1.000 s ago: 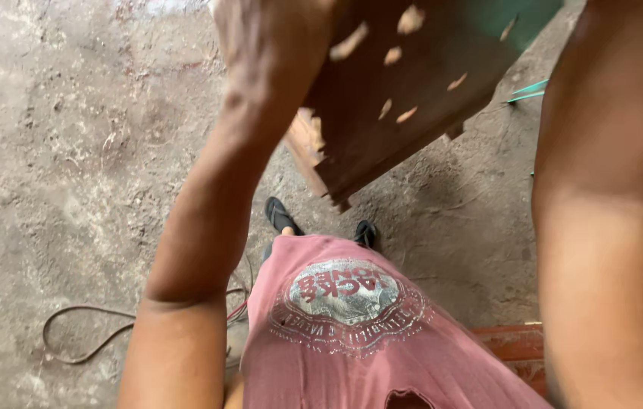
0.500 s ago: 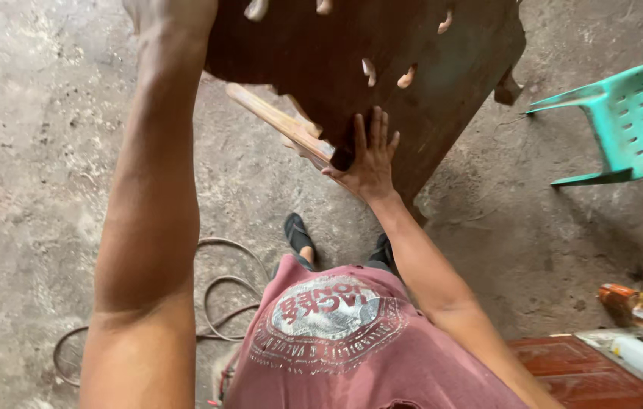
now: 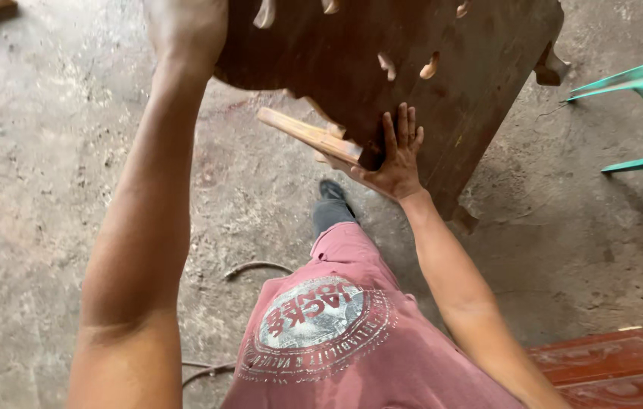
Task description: The person carries carved wooden chairs across the workshop floor and positions them, then uses a marker to mark parts of a chair back, and finally handles a small hand tool while standing at the workbench.
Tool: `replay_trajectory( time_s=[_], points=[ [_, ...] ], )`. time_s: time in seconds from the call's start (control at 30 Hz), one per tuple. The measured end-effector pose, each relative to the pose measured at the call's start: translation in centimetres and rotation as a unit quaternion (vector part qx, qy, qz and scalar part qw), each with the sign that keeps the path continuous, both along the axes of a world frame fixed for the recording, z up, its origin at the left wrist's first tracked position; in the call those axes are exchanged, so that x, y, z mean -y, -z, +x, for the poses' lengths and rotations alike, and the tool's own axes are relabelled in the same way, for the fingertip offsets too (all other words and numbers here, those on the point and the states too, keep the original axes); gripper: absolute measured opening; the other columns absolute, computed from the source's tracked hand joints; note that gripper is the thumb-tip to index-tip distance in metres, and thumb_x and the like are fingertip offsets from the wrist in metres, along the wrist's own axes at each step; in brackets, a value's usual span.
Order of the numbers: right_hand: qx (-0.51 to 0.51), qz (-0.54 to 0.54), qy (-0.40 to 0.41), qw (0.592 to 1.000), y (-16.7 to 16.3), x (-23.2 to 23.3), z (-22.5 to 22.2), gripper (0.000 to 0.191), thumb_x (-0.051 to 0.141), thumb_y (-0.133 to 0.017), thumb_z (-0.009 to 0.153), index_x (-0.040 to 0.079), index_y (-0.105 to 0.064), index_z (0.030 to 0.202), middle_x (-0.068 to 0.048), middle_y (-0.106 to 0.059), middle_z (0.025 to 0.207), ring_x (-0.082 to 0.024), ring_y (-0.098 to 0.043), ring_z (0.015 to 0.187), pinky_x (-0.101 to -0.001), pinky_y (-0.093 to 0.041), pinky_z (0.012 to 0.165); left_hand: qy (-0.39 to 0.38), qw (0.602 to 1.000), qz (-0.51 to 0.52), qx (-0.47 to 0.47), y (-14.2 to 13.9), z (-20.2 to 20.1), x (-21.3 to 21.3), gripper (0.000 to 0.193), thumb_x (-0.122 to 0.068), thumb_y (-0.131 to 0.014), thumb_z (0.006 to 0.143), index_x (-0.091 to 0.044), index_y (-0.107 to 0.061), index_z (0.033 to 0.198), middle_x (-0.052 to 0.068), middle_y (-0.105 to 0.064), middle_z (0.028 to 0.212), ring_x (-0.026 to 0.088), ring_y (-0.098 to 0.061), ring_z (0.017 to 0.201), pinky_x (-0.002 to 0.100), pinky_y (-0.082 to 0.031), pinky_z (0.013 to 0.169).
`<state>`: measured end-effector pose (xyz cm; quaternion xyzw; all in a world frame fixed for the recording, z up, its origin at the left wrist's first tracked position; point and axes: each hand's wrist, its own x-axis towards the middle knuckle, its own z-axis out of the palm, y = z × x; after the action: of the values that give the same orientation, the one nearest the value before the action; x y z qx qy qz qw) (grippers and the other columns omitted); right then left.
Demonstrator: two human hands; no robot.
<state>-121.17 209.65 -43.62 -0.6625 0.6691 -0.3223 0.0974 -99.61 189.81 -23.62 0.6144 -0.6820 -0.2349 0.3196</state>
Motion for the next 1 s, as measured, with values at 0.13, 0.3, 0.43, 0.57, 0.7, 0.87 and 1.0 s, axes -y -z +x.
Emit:
replay_trajectory(
  time_s=[0.13,0.3,0.43,0.57,0.7,0.87,1.0],
  points=[
    [0.015,-0.023,-0.008,1.0,0.8,3.2,2.0,0.133,0.076,-0.085,0.066,0.011,-0.024,0.166,-0.022,-0.009,0.173,-0.042,-0.005,0.161,-0.0697,-0.003,0.123,0.0,1.0,0.02,-0.011,2.9,3.5,4.9,0.047,-0.053,-0.074,0.099,-0.007,-0.078,0.093,0.006,-0.075,0.079,0.012,-0.064,0.063,0.037,-0.052,0.059],
    [0.017,-0.042,0.004,0.999,3.3,8.3,4.5,0.12,0.077,-0.081,0.071,0.013,-0.035,0.162,-0.02,-0.019,0.171,-0.04,-0.012,0.161,-0.0673,-0.005,0.125,0.014,0.996,0.028,-0.08,6.8,9.2,11.7,0.038,-0.049,-0.077,0.095,-0.012,-0.074,0.091,-0.001,-0.073,0.08,0.006,-0.066,0.067,0.025,-0.058,0.059],
    [-0.006,-0.057,0.002,0.998,4.8,12.0,7.4,0.11,0.078,-0.078,0.076,0.019,-0.038,0.16,-0.017,-0.024,0.17,-0.038,-0.018,0.161,-0.0656,-0.01,0.127,-0.086,0.987,0.104,-0.089,9.5,13.3,17.0,0.05,-0.045,-0.082,0.1,-0.006,-0.057,0.08,0.007,-0.06,0.075,0.019,-0.045,0.062,0.035,-0.039,0.055],
    [-0.024,0.026,0.029,0.999,6.6,13.5,9.3,0.108,0.077,-0.076,0.074,0.021,-0.04,0.159,-0.015,-0.025,0.169,-0.037,-0.02,0.159,-0.0679,-0.012,0.123,-0.12,0.98,0.115,-0.106,12.0,17.4,20.7,0.044,-0.04,-0.083,0.098,-0.005,-0.061,0.085,0.006,-0.068,0.083,0.015,-0.058,0.071,0.033,-0.051,0.064],
    [-0.037,0.079,0.066,0.994,9.1,14.6,9.9,0.112,0.076,-0.074,0.072,0.023,-0.032,0.161,-0.014,-0.018,0.169,-0.037,-0.015,0.157,-0.072,-0.01,0.12,-0.131,0.946,0.22,-0.199,13.8,19.8,25.0,0.031,-0.035,-0.071,0.101,-0.004,-0.072,0.102,0.007,-0.076,0.098,0.014,-0.072,0.082,0.031,-0.061,0.073],
    [-0.083,0.206,0.058,0.973,11.3,18.8,13.8,0.12,0.069,-0.078,0.072,0.026,-0.016,0.165,-0.014,-0.008,0.172,-0.039,-0.009,0.158,-0.0753,-0.009,0.119,-0.134,0.935,0.254,-0.21,18.7,24.5,31.0,0.032,-0.031,-0.067,0.104,-0.001,-0.068,0.115,0.007,-0.073,0.106,0.017,-0.07,0.087,0.034,-0.059,0.071],
    [-0.149,0.342,0.056,0.926,12.6,23.9,18.3,0.123,0.053,-0.082,0.071,0.021,-0.01,0.166,-0.022,-0.001,0.172,-0.045,-0.005,0.16,-0.0765,-0.011,0.121,-0.059,0.894,0.281,-0.343,25.0,28.7,36.5,0.031,-0.024,-0.064,0.105,0.0,-0.069,0.123,0.006,-0.077,0.118,0.017,-0.076,0.102,0.033,-0.064,0.088]
  ],
)
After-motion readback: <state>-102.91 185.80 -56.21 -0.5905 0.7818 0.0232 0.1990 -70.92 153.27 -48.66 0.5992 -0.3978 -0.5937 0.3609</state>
